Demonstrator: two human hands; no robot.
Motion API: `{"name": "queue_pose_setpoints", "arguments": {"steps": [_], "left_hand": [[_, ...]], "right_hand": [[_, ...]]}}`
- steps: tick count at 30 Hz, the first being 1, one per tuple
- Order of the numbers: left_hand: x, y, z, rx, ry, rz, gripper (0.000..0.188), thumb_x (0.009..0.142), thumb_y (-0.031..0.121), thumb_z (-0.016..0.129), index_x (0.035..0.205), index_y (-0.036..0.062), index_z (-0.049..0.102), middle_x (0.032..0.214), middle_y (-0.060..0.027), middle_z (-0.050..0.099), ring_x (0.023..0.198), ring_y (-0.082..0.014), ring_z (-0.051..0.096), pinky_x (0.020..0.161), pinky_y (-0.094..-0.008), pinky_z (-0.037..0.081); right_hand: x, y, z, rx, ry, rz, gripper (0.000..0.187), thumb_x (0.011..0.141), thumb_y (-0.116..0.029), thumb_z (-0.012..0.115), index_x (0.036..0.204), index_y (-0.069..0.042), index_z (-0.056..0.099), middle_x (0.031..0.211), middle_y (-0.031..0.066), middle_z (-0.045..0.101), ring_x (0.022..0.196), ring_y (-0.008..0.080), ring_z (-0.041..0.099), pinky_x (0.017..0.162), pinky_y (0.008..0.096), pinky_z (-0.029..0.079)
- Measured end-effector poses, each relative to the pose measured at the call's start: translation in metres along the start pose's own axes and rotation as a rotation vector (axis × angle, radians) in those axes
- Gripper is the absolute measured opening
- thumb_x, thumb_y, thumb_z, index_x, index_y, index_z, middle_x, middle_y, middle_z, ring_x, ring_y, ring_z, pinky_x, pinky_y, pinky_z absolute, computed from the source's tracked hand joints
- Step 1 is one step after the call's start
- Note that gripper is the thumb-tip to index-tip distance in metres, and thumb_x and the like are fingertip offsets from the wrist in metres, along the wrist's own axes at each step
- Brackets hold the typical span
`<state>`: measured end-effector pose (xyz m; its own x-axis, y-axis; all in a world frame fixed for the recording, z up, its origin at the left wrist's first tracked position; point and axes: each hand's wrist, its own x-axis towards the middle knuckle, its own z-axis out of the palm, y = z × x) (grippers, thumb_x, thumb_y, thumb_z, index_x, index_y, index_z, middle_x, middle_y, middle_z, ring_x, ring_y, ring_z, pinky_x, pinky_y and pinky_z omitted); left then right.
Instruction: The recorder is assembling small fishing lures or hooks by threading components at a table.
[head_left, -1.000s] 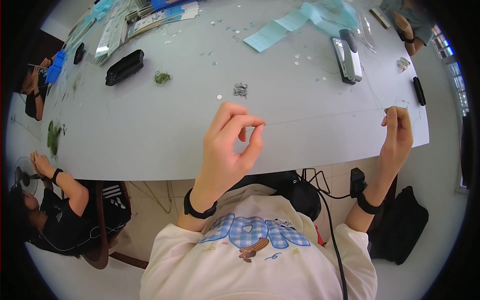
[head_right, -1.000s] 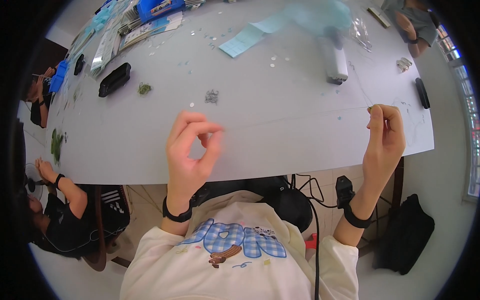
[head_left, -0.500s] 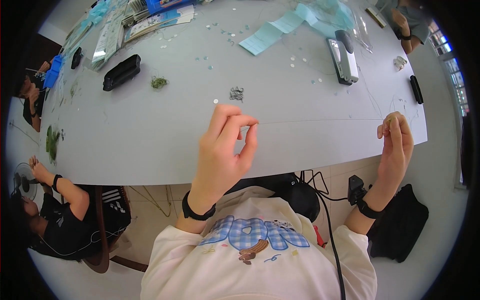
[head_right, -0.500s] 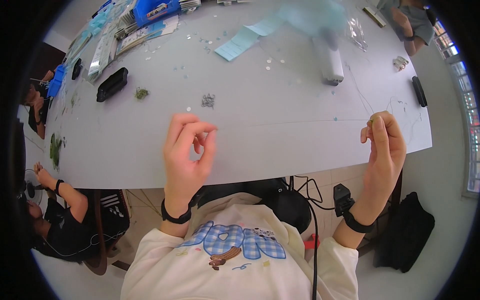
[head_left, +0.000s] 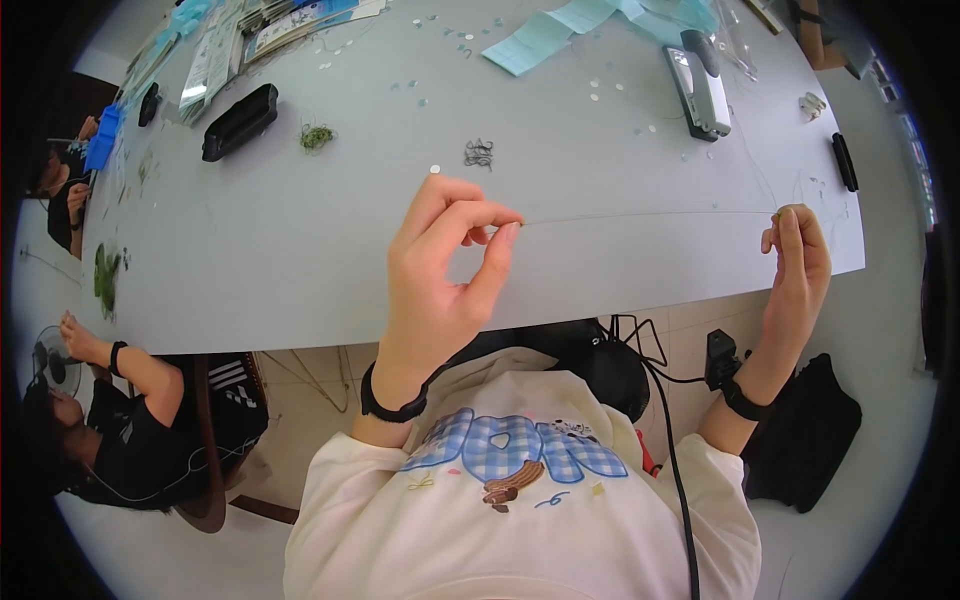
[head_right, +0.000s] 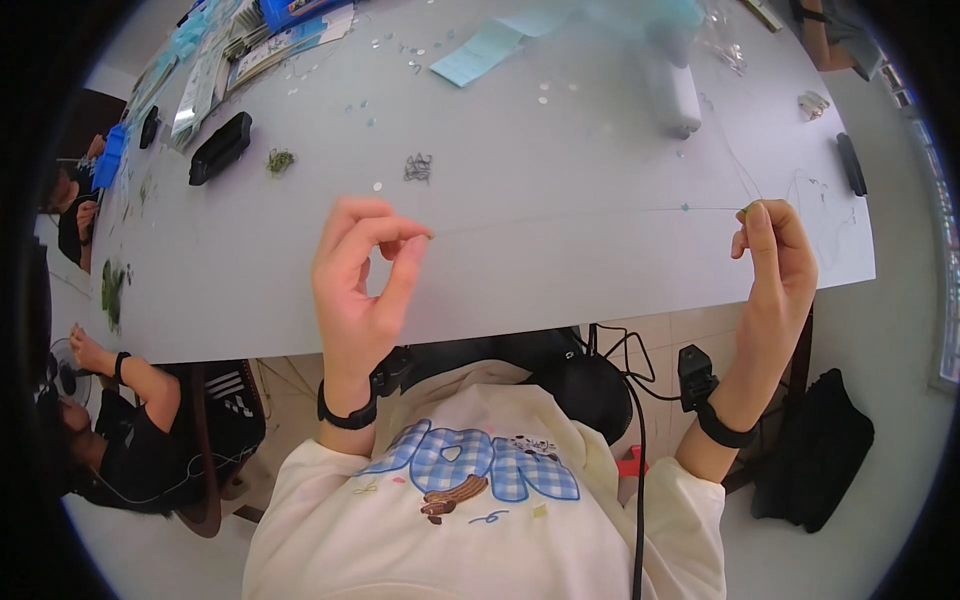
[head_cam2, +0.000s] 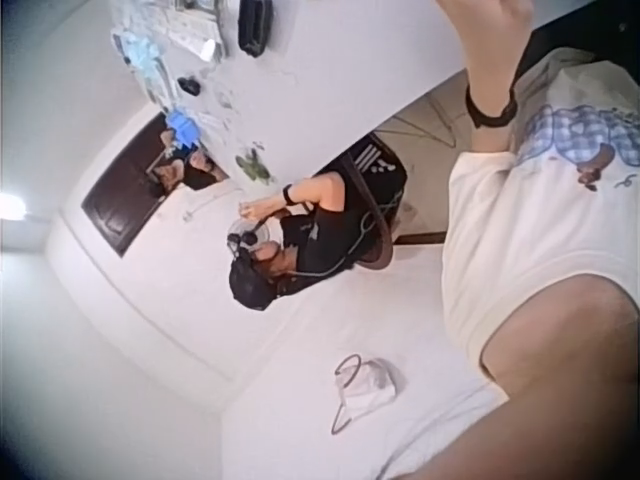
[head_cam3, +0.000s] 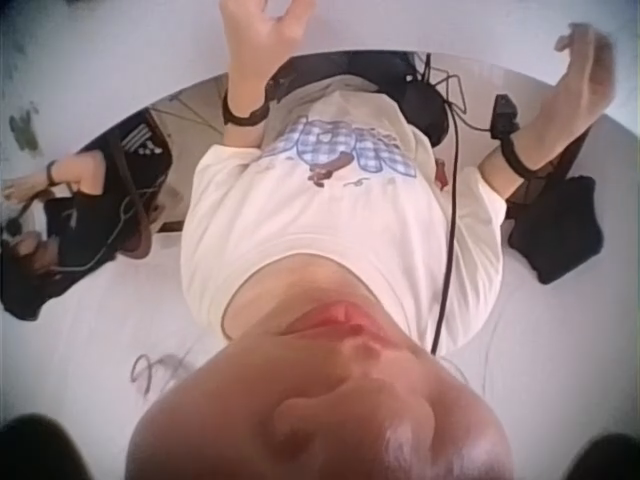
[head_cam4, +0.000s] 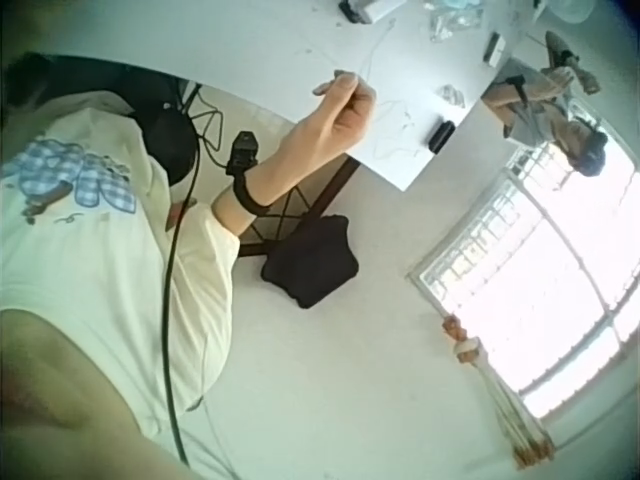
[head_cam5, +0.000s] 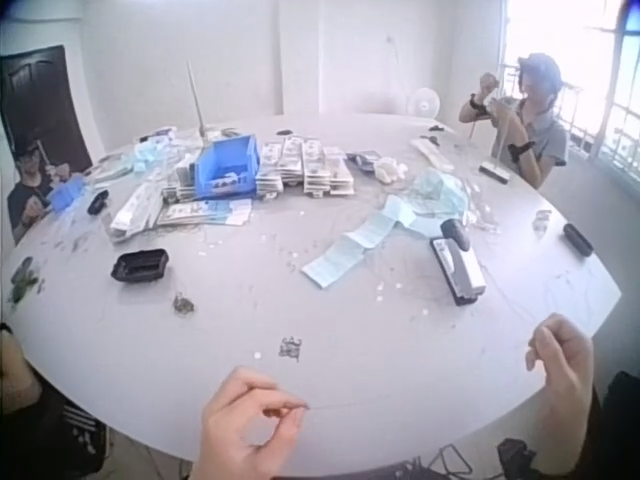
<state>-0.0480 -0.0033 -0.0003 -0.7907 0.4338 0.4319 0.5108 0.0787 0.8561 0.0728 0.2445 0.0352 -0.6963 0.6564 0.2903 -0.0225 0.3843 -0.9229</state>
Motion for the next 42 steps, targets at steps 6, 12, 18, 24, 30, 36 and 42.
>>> {"name": "queue_pose_setpoints", "arguments": {"steps": [6, 12, 18, 24, 30, 36, 42], "left_hand": [[-0.002, -0.001, 0.002, 0.070, -0.016, 0.043, 0.004, 0.067, 0.000, 0.057, 0.072, 0.0005, 0.057, 0.073, -0.0056, 0.046, 0.061, -0.0154, 0.045, 0.054, -0.0243, 0.039], [-0.003, 0.000, 0.001, 0.086, -0.024, -0.016, 0.005, 0.068, -0.003, 0.054, 0.072, -0.0001, 0.055, 0.076, -0.0042, 0.046, 0.059, -0.0097, 0.042, 0.053, -0.0209, 0.035], [-0.004, 0.002, 0.002, 0.072, -0.030, -0.042, 0.005, 0.069, -0.004, 0.053, 0.072, -0.0005, 0.055, 0.077, -0.0039, 0.045, 0.057, -0.0077, 0.042, 0.049, -0.0193, 0.034], [-0.011, -0.006, 0.003, -0.017, -0.030, -0.117, 0.006, 0.068, -0.002, 0.056, 0.073, 0.0014, 0.056, 0.074, -0.0039, 0.045, 0.053, -0.0097, 0.042, 0.045, -0.0208, 0.035], [-0.012, -0.005, -0.002, 0.059, -0.068, -0.042, 0.004, 0.070, -0.004, 0.053, 0.072, -0.0016, 0.053, 0.075, -0.0045, 0.044, 0.062, -0.0103, 0.042, 0.056, -0.0201, 0.035], [-0.010, -0.002, 0.000, 0.020, -0.029, -0.060, 0.005, 0.068, -0.004, 0.054, 0.073, -0.0018, 0.053, 0.074, -0.0048, 0.044, 0.062, -0.0115, 0.042, 0.058, -0.0211, 0.036], [-0.010, -0.004, -0.004, 0.102, -0.001, 0.015, 0.006, 0.068, -0.005, 0.054, 0.073, -0.0013, 0.053, 0.074, -0.0058, 0.045, 0.063, -0.0133, 0.044, 0.059, -0.0218, 0.037]], "right_hand": [[-0.001, 0.005, -0.004, -0.030, -0.010, 0.022, 0.018, 0.083, -0.015, 0.050, 0.074, 0.001, 0.050, 0.068, 0.0016, 0.045, 0.059, 0.0075, 0.039, 0.061, 0.0194, 0.031], [-0.003, 0.004, -0.005, -0.039, 0.026, 0.001, 0.018, 0.083, -0.015, 0.049, 0.075, 0.001, 0.050, 0.068, 0.0014, 0.045, 0.059, 0.0074, 0.038, 0.060, 0.0193, 0.030], [-0.003, 0.003, -0.007, -0.032, 0.051, 0.006, 0.017, 0.083, -0.014, 0.049, 0.075, 0.001, 0.050, 0.069, 0.0016, 0.046, 0.059, 0.0076, 0.039, 0.060, 0.0196, 0.030], [-0.005, 0.008, -0.007, -0.068, 0.018, -0.002, 0.017, 0.083, -0.013, 0.049, 0.074, 0.001, 0.050, 0.068, 0.0015, 0.046, 0.060, 0.0075, 0.038, 0.059, 0.0192, 0.030], [-0.005, 0.004, -0.004, -0.056, 0.039, -0.010, 0.017, 0.083, -0.013, 0.049, 0.074, 0.001, 0.050, 0.068, 0.0013, 0.045, 0.060, 0.0073, 0.038, 0.059, 0.0189, 0.030], [-0.003, 0.002, -0.007, -0.068, 0.045, -0.016, 0.017, 0.083, -0.013, 0.049, 0.073, 0.001, 0.049, 0.067, 0.0011, 0.045, 0.059, 0.0071, 0.038, 0.058, 0.0189, 0.030], [-0.002, 0.008, -0.007, -0.080, 0.004, -0.009, 0.017, 0.083, -0.014, 0.049, 0.073, 0.001, 0.049, 0.067, 0.0010, 0.045, 0.059, 0.0068, 0.037, 0.058, 0.0188, 0.029]]}}
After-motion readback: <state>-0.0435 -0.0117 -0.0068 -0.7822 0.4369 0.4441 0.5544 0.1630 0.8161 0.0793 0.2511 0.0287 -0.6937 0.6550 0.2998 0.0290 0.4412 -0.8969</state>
